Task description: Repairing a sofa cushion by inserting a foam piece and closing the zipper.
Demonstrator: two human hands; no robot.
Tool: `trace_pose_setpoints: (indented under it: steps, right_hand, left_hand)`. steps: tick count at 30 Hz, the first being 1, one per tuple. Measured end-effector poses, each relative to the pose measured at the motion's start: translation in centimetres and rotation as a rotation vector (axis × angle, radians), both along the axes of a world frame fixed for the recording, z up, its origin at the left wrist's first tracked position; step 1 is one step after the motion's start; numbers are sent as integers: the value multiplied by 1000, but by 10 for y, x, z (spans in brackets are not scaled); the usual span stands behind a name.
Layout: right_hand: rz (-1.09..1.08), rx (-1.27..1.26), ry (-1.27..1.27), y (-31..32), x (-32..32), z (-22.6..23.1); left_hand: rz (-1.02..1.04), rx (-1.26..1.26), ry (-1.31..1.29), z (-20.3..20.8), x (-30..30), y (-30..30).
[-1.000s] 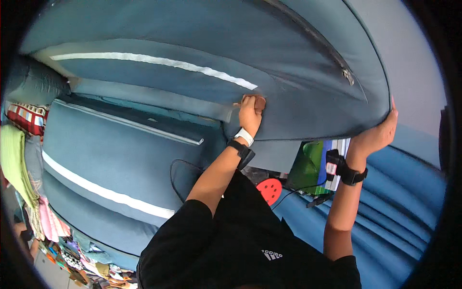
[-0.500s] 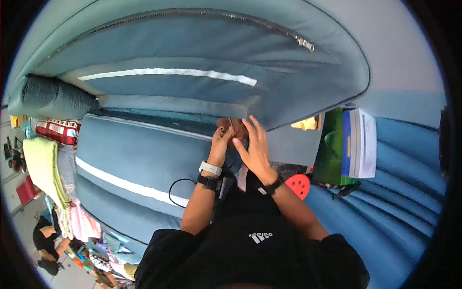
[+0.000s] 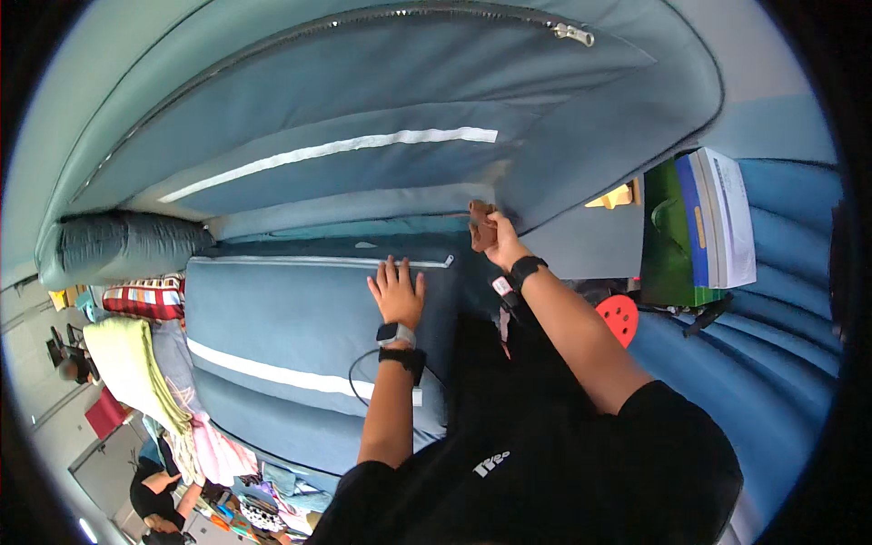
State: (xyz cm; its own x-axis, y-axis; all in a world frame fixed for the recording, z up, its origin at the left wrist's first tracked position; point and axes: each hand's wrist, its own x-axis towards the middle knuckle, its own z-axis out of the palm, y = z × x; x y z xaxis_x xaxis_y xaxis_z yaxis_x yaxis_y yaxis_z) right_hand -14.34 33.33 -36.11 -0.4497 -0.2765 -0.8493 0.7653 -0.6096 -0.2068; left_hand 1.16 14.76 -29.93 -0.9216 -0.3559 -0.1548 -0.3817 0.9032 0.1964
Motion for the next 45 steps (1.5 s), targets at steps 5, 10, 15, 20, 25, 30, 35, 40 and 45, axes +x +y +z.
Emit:
trace_pose_setpoints:
  steps: [5,10,15,20,25,30,35,40,45]
  right_hand:
    - [-178,378,-171,-9,-29,-103]
    - [-485,284,-216,-19,-63,-129]
    - [-587,90,-278,-3,-82,-103]
    - [-595,-52,-215,7,-104,-30]
    - [-721,-567,-202,18,-127,113]
    - [-514,-368,183,21,-117,201]
    - [-387,-217,619,7,-82,268]
    - [-89,-139,790,9,-42,285]
    - [36,-143,805,19,-14,290]
  left_hand:
    - [-101,64,41,-10,7,9]
    - [-96,65,61,-38,10,9]
    - [-101,49,62,-48,13,3]
    - [-99,80,64,-45,14,4]
    - [-98,83,104,-43,14,2]
    - [-88,134,121,-38,9,4]
    - [-57,236,111,-27,3,-4]
    - [112,862,172,7,-23,-26]
    - [172,1366,361,136,-73,-3]
